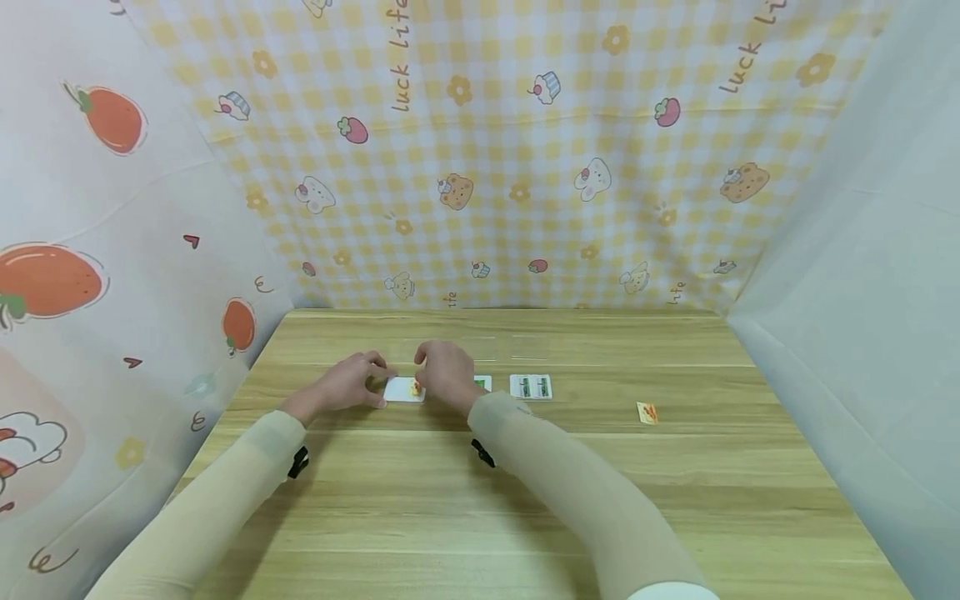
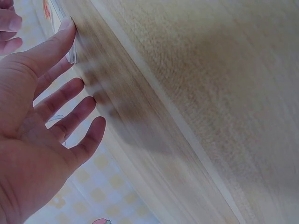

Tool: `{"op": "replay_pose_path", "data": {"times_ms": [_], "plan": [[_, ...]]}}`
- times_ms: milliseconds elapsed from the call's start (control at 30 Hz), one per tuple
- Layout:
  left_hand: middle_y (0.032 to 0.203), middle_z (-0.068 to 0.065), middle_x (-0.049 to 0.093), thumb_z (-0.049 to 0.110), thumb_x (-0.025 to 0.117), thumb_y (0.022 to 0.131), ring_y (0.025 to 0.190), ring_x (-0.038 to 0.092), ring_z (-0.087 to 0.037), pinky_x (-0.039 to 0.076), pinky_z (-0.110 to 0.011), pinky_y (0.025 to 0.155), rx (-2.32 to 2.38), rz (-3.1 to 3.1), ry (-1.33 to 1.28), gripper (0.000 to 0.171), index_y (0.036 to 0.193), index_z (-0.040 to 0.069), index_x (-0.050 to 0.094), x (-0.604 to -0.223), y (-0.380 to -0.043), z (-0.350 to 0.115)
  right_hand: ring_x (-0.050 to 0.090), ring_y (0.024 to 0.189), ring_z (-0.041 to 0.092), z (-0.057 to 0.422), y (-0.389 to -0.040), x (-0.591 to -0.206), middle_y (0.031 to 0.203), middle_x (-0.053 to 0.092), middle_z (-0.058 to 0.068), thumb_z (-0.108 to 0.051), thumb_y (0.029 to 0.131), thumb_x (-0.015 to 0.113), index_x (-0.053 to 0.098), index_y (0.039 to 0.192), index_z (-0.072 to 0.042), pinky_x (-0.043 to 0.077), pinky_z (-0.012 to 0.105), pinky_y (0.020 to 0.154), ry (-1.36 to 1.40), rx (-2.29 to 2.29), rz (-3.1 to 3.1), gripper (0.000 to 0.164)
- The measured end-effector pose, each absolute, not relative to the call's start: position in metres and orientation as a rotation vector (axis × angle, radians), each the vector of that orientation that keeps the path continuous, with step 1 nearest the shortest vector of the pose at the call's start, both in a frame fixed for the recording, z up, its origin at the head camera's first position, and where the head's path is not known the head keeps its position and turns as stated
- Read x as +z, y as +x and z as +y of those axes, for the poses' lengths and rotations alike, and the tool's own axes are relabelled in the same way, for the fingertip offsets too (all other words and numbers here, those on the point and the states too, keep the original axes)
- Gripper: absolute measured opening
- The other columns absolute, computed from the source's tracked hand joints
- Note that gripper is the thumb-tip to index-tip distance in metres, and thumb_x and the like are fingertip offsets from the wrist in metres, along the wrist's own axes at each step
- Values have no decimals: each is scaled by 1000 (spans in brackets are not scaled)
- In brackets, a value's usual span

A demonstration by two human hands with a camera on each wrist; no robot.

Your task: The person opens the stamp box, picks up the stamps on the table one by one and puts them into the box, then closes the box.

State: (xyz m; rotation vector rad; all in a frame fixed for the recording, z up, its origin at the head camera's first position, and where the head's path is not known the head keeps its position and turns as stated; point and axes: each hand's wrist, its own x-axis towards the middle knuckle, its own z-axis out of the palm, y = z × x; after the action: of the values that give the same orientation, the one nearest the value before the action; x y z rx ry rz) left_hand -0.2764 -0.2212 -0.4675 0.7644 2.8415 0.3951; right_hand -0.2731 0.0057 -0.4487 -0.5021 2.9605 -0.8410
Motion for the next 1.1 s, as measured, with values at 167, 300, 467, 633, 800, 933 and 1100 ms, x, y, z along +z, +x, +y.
{"op": "replay_pose_path", "data": {"times_ms": [167,300,467,633,800,933,1100], "plan": [[132,-11,55,30,86,81,117,52,-32,45,-49,95,401,2828,759,62,137,13,64,-467,-275,-222,59,69,12,16,-270,-441,84,65,-5,-16,87,74,74,105,-16,48,28,56,-575,-832,2948,17],[132,-11,55,30,86,81,118,52,-32,45,-50,97,392,2838,744,62,136,13,65,-465,-273,-223,58,68,12,23,-267,-432,86,64,-5,-16,88,74,74,109,-15,48,27,53,-661,-764,2941,21],[133,-12,55,31,86,81,119,52,-33,44,-51,98,393,2843,743,62,137,13,64,-465,-272,-223,58,74,13,35,-260,-420,88,63,-4,-16,89,73,74,112,-14,48,28,55,-740,-686,2945,24],[133,-11,55,30,86,82,117,52,-32,45,-51,96,411,2835,744,61,136,14,65,-466,-271,-222,58,79,14,57,-251,-414,94,67,0,-17,89,73,75,112,-14,48,30,60,-811,-600,2949,23],[132,-10,56,31,86,82,116,52,-31,44,-51,96,418,2843,747,60,136,13,65,-466,-270,-220,62,84,16,90,-244,-416,100,70,6,-14,88,76,73,114,-12,51,35,66,-816,-574,2941,27],[131,-10,56,31,86,82,114,52,-30,45,-51,95,415,2841,758,60,135,11,66,-466,-271,-219,62,82,18,122,-243,-422,97,70,8,-9,83,77,74,111,-9,52,36,67,-803,-595,2962,28],[131,-9,56,31,86,82,115,52,-30,44,-50,96,418,2841,743,60,135,12,65,-465,-271,-218,60,73,17,164,-240,-426,87,69,10,-3,79,78,74,104,-5,49,35,62,-819,-653,3014,26]]}}
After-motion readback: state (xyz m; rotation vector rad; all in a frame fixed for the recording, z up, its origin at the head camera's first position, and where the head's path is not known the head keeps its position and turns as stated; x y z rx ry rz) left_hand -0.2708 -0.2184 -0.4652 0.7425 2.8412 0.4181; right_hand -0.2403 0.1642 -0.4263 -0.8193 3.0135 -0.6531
